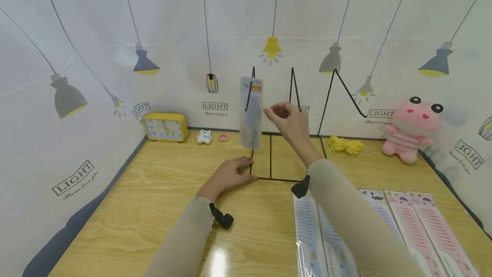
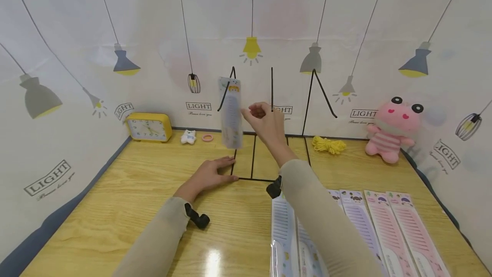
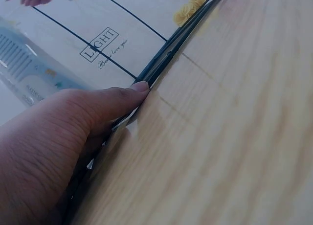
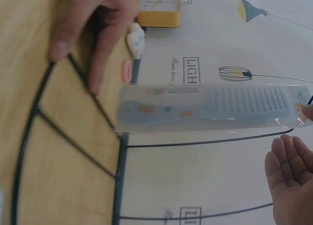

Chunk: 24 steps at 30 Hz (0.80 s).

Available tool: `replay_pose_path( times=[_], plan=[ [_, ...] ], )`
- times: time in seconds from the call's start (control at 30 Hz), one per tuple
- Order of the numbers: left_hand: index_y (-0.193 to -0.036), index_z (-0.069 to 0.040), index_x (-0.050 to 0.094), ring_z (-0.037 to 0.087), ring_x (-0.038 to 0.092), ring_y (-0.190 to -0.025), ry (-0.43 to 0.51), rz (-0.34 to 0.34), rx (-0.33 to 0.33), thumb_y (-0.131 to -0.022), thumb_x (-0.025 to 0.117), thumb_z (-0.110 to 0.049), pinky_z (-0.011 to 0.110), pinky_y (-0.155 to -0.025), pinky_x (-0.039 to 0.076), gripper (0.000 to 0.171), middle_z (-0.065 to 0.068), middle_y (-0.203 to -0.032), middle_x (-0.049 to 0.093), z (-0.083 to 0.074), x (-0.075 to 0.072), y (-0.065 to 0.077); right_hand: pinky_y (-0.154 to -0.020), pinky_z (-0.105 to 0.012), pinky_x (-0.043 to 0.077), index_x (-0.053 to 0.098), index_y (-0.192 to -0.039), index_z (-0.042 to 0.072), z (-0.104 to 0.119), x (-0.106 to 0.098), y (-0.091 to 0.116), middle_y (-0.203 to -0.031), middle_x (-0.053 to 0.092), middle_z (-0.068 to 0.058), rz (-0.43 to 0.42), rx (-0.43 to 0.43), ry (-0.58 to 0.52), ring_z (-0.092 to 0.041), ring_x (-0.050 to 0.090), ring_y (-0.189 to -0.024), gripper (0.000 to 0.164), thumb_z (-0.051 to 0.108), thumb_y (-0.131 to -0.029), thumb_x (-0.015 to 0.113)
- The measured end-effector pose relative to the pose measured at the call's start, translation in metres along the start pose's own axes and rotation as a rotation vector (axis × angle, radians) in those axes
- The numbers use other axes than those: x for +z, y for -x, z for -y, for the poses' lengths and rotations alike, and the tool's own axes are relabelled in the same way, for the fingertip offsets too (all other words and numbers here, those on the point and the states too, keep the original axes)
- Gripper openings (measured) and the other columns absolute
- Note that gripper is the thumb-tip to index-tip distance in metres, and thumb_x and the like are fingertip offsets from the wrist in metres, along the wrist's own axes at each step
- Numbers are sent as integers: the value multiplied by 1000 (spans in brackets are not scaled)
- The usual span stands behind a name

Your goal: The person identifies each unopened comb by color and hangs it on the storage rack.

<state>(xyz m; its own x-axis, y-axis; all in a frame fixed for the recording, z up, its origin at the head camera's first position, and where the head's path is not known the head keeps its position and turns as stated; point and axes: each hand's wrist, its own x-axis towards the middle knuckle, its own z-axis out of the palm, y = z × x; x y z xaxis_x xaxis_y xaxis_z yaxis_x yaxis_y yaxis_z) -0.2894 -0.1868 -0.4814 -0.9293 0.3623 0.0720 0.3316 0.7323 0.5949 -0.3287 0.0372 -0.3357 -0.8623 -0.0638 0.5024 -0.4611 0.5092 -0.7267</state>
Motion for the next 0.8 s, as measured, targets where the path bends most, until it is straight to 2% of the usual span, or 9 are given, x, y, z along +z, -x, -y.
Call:
replay_pose_path(
  times=[0.17,0.37,0.47,0.53,0.63,0.8],
  plan=[
    [-148,-23,53,22,38,-144,-5,-6,5,-88,68,-61,41,-119,29,73,-1,-156,44,0,1,0,-78,-40,56,74,-99,15,-20,-19,30,-90,74,0,47,32,-2,-18,69,-84,46,60,-87,71],
    [-149,-23,52,21,36,-145,-8,-6,14,-88,68,-61,41,-119,29,74,-3,-156,43,0,1,1,-80,-42,56,73,-102,19,-38,-45,61,-96,74,2,151,122,-7,-17,69,-89,49,65,-85,70],
    [-150,-22,51,21,35,-146,-11,-3,15,-88,68,-61,41,-119,29,75,-4,-157,42,1,2,1,-81,-41,56,73,-104,17,-46,-56,77,-99,73,0,204,148,-18,-18,68,-91,48,62,-87,70],
    [-150,-22,50,19,34,-146,-15,-5,10,-88,67,-62,40,-120,29,75,-5,-157,42,1,2,1,-80,-39,57,73,-104,16,-52,-62,87,-99,73,0,243,130,-13,-17,68,-90,44,57,-89,71],
    [-150,-23,51,19,34,-146,-9,-7,4,-88,68,-62,41,-120,29,75,-6,-157,42,2,3,1,-78,-36,57,73,-104,17,-64,-68,104,-98,73,3,333,60,6,-14,69,-89,35,49,-92,71],
    [-149,-22,52,20,35,-146,3,-9,5,-88,69,-61,41,-119,29,74,-5,-157,42,1,3,1,-85,-36,58,71,-115,12,-92,-74,126,-104,72,5,548,-48,25,-14,69,-97,35,40,-95,71]
  ],
)
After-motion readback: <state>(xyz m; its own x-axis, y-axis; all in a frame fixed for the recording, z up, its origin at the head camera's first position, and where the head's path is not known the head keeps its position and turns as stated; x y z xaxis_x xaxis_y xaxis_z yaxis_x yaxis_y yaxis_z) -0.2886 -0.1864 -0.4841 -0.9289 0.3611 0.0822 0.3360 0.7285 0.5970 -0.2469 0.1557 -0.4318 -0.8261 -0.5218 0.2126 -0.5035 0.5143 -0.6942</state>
